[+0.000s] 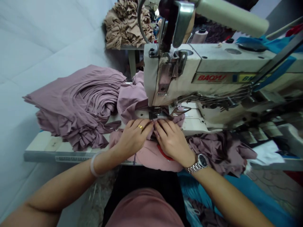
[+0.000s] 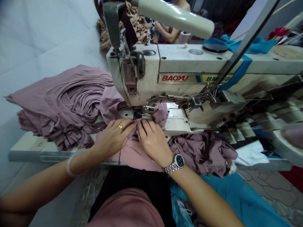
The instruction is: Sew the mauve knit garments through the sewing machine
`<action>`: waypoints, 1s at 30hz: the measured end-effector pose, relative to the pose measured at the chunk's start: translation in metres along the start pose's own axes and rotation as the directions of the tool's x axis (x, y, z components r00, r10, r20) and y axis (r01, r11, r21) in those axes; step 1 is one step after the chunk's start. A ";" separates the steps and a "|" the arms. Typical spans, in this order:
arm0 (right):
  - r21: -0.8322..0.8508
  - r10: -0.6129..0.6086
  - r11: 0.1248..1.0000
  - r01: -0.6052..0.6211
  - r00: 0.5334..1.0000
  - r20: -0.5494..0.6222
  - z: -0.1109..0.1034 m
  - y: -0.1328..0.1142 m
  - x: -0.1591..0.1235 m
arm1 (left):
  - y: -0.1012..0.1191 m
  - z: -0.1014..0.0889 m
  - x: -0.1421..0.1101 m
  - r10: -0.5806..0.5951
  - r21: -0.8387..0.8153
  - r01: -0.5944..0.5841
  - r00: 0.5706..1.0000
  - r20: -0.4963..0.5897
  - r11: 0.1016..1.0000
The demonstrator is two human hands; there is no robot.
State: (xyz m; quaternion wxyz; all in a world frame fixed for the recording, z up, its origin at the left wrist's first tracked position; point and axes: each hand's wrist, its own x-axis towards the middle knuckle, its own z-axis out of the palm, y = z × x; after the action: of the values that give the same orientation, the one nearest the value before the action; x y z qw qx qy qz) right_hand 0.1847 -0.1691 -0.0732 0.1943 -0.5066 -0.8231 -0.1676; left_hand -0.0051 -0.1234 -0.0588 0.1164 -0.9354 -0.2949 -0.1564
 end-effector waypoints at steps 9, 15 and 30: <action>0.012 -0.010 1.000 0.010 1.000 0.001 0.002 -0.002 -0.006 | 0.004 0.006 0.000 -0.001 0.037 0.002 0.999 -0.041 0.999; -0.032 -0.016 0.999 0.018 0.999 0.039 -0.001 -0.005 0.000 | 0.004 0.006 0.002 -0.027 0.019 0.027 1.000 -0.011 0.999; 0.046 0.050 0.998 -0.052 0.998 0.045 0.003 0.003 0.005 | -0.003 0.007 0.009 -0.059 -0.062 0.059 0.998 0.002 0.996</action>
State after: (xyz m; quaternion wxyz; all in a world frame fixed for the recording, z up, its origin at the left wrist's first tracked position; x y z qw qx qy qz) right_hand 0.1853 -0.1626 -0.0729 0.1921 -0.5264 -0.8177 -0.1319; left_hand 0.0017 -0.1143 -0.0615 0.0826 -0.9296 -0.3173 -0.1685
